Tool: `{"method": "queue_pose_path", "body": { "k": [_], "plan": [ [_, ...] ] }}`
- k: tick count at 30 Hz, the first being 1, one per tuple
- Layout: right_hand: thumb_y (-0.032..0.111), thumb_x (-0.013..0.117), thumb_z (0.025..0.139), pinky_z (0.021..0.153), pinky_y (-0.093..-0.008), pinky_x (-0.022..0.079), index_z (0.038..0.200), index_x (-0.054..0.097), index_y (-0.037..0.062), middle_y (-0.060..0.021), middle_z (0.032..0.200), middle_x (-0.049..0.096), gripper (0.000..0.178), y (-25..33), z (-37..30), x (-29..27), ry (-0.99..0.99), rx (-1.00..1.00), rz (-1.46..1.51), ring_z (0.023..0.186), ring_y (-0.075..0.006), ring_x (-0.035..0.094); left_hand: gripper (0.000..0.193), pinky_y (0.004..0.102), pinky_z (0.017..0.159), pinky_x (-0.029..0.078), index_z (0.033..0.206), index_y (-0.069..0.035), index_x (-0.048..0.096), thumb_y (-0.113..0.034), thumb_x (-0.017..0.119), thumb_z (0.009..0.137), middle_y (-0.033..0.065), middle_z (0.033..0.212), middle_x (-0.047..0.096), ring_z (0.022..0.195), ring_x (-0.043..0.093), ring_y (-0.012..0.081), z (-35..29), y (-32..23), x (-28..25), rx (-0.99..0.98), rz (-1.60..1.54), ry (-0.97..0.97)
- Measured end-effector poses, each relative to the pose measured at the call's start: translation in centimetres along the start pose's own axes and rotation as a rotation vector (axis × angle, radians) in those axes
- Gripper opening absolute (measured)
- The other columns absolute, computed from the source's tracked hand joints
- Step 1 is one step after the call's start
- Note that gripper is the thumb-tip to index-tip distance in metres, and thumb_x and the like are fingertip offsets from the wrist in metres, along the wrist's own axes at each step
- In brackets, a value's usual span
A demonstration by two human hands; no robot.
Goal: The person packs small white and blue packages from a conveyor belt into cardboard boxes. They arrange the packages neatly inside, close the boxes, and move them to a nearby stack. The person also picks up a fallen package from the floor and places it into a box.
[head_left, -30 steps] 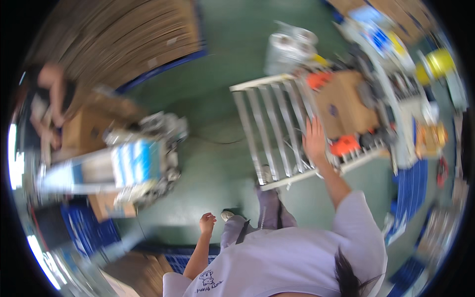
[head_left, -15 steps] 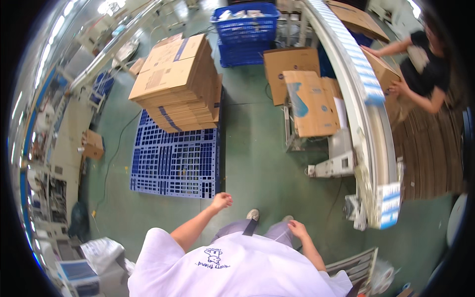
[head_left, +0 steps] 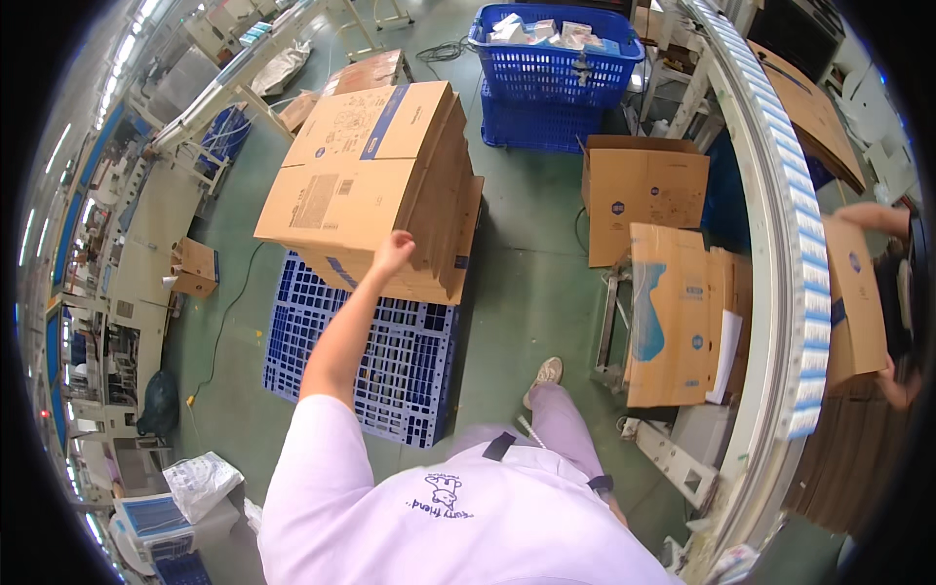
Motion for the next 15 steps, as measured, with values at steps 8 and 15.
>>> {"method": "queue_pose_path", "body": {
  "k": [8, 15],
  "plan": [
    [0.024, 0.048, 0.092, 0.063, -0.0222, 0.041, 0.119, 0.050, 0.0057, -0.0034, 0.087, 0.058, 0.033, 29.9, 3.6, -18.9, -0.273, -0.301, 0.800, 0.072, -0.0091, 0.052, 0.062, 0.0385, 0.095, 0.039, 0.121, -0.003, 0.047, -0.025, 0.072, 0.068, 0.0217, 0.122, 0.047, 0.113, 0.046, 0.0345, 18.9, 1.4, -2.1, 0.018, 0.576, 0.068],
    [0.016, 0.055, 0.085, 0.049, -0.0212, 0.036, 0.076, 0.053, 0.0099, 0.0038, 0.059, 0.045, 0.011, 29.9, 8.2, -13.2, -0.162, -0.185, 0.800, 0.053, -0.0058, 0.043, 0.116, 0.0613, 0.097, 0.027, 0.143, -0.021, 0.009, -0.061, 0.071, 0.053, 0.0349, 0.140, 0.009, 0.123, 0.034, 0.0449, 24.1, -1.3, -3.0, -0.154, 0.964, 0.410]
  ]
}}
Point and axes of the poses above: each hand's wrist, its own z-axis towards the middle knuckle, its own x-axis out of the palm, y = z × x, the point moved 1 cm from there along z, towards the middle knuckle
